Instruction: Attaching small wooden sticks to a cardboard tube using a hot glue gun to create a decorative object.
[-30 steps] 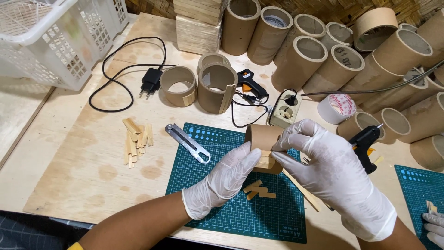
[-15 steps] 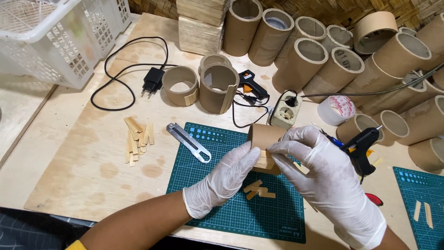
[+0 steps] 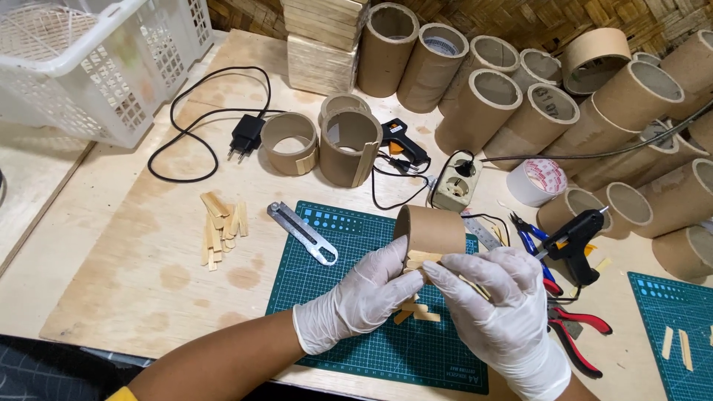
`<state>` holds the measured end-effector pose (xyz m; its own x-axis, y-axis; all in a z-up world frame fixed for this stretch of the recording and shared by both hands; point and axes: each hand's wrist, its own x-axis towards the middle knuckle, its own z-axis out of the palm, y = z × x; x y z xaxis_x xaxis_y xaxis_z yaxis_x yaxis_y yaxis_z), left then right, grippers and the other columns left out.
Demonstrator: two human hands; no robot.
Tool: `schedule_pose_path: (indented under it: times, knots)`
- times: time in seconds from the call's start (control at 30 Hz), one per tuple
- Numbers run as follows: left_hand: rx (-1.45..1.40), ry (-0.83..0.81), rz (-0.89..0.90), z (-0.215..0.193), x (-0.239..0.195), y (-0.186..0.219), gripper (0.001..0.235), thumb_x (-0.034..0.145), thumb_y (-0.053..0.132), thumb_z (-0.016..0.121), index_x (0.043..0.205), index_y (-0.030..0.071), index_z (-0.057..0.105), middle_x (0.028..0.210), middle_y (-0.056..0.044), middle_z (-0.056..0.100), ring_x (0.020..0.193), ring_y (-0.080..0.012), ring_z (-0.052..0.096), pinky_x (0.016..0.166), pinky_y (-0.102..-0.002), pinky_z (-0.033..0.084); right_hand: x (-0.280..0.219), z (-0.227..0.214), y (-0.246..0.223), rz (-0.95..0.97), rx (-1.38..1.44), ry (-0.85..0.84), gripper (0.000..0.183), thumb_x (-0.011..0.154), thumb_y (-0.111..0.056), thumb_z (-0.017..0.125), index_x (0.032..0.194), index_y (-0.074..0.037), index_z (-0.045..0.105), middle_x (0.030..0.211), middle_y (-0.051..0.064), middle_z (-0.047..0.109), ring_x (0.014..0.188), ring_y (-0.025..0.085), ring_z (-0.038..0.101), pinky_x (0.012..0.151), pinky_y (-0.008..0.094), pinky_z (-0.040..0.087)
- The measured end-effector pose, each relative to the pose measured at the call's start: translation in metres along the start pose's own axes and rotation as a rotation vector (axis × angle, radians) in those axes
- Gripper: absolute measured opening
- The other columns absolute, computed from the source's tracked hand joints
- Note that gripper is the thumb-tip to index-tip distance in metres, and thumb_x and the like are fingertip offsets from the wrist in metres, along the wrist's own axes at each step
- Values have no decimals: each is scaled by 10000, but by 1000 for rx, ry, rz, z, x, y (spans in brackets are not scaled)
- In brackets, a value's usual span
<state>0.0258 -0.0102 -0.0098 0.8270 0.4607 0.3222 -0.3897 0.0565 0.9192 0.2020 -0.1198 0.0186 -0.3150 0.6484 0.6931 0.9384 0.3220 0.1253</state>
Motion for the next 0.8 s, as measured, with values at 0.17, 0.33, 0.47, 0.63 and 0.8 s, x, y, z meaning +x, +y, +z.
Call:
schedule_pose_path:
  times: [0.17, 0.33, 0.47, 0.63, 0.8]
  knots:
    - [192, 51, -176, -1, -1, -2, 503, 995, 297, 435, 1437, 66, 496, 1217, -110, 663, 928, -215, 609, 874, -350, 537, 1, 0, 1, -50, -44, -13, 408, 956, -137, 827, 1312, -237, 653, 1234, -16, 669, 1050, 222, 578, 929, 422, 483]
    - [95, 13, -39, -3, -1, -9, 551, 1021, 334, 409, 1472, 18, 431, 1387, -161, 580, 1242, -286, 574, 1107, -396, 460, 3, 5, 4, -54, 3, 1, 384, 974, -131, 808, 1308, -232, 649, 1237, -7, 649, 1036, 214, 594, 878, 411, 491]
    - [22, -49, -56, -7, -5, -4, 658, 993, 343, 452, 1573, 42, 372, 1208, -60, 598, 848, -110, 513, 803, -293, 509, 1, 3, -2, 233, 455, 49, 284, 998, -8, 643, 1252, -130, 679, 1204, 91, 605, 1073, 179, 660, 996, 296, 583]
    - [54, -44, -26, -13, -2, -23, 636, 958, 238, 457, 1541, 5, 351, 1409, -157, 557, 1243, -260, 556, 1089, -392, 467, 1, 4, -1, 377, 442, 130, 204, 972, 26, 672, 1164, -42, 679, 1164, 138, 607, 1065, 279, 685, 1036, 403, 577]
    - [-51, -20, -103, -10, -1, -24, 696, 959, 282, 497, 1578, 18, 319, 1335, -131, 566, 1081, -168, 557, 887, -291, 525, -1, 8, -2, 362, 478, 115, 240, 940, -17, 703, 1176, -54, 686, 1167, 134, 613, 1065, 261, 696, 1050, 398, 587]
